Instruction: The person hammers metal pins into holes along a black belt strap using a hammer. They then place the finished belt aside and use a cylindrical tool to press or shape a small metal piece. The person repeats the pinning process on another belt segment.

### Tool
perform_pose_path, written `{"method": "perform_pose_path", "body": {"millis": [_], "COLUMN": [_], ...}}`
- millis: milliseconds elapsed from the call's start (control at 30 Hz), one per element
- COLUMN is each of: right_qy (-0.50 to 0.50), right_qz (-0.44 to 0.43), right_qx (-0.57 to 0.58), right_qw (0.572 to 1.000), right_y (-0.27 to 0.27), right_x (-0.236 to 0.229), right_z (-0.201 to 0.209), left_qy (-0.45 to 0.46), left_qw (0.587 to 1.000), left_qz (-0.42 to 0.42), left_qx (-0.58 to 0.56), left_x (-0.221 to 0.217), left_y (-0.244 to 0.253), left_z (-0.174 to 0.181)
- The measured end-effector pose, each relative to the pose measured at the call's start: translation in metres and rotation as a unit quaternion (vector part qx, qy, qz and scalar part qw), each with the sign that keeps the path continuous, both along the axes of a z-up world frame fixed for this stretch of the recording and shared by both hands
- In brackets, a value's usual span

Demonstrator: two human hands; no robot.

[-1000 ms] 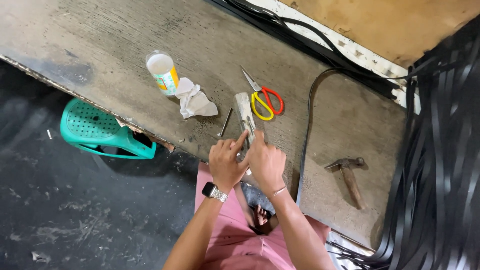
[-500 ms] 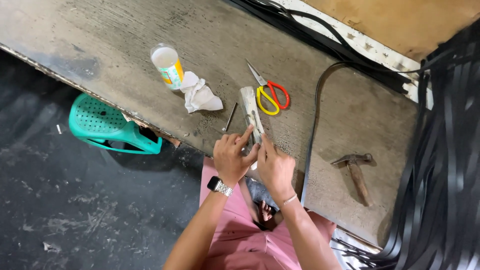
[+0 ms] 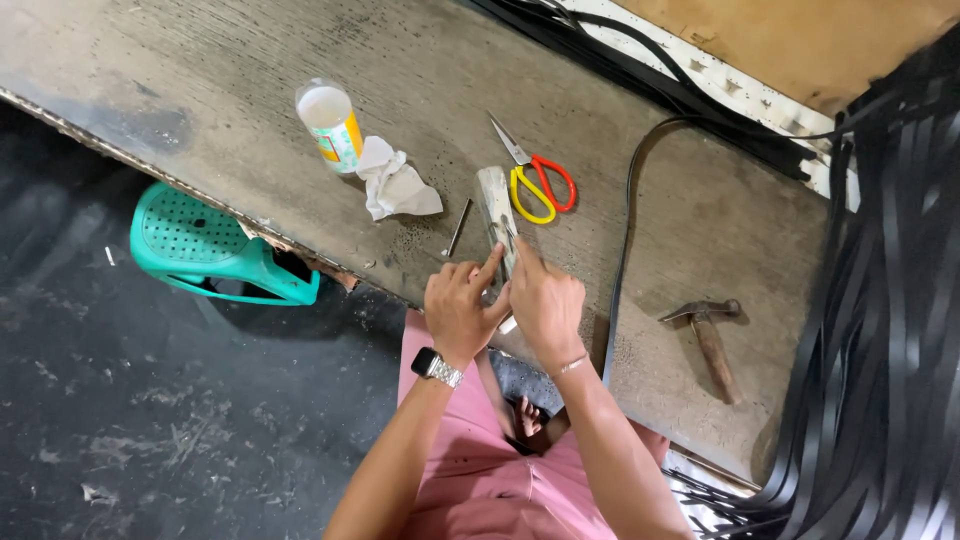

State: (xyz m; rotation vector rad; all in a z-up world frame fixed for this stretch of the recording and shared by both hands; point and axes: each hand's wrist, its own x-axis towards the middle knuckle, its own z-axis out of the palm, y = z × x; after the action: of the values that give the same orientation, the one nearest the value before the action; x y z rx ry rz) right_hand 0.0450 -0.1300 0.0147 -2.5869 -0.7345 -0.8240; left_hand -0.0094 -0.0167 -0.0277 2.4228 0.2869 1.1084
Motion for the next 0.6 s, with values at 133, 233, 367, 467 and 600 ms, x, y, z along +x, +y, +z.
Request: {"method": "perform_pose_path", "body": {"millis": [133,233,367,467,600], "right_qy": [-0.009,0.009,-0.019,0.047,0.092], "right_qz": [-0.027,-0.031,-0.049,-0.042,-0.060], "right_qx": [-0.065,-0.079,-0.158,-0.133,-0.100], "right_qw": [0.997,0.996,0.986,0.989,0.989], "right_y": [-0.012,0.003,0.003,0.000,0.009], "right_x": [-0.022,-0.009,-0.008,-0.020,0.001], "right_z": [0.011,0.005,0.007,0.013,-0.004], "left_qy": [0.000,0.001,0.004,-0.004,0.004], "left_qw": [1.000,1.000,1.000,1.000,1.000], "left_qz": [0.001,0.012,0.004,0.008,0.008], "left_qx": [-0.015,0.014,0.010,0.016,0.021], "left_x": [0.000,0.001,0.000,0.003,0.002], "left_y": [-0.002,-0.002,-0.001,0.000,-0.001], "left_z": [0.008,-0.002,-0.002,0.001,-0.003]}}
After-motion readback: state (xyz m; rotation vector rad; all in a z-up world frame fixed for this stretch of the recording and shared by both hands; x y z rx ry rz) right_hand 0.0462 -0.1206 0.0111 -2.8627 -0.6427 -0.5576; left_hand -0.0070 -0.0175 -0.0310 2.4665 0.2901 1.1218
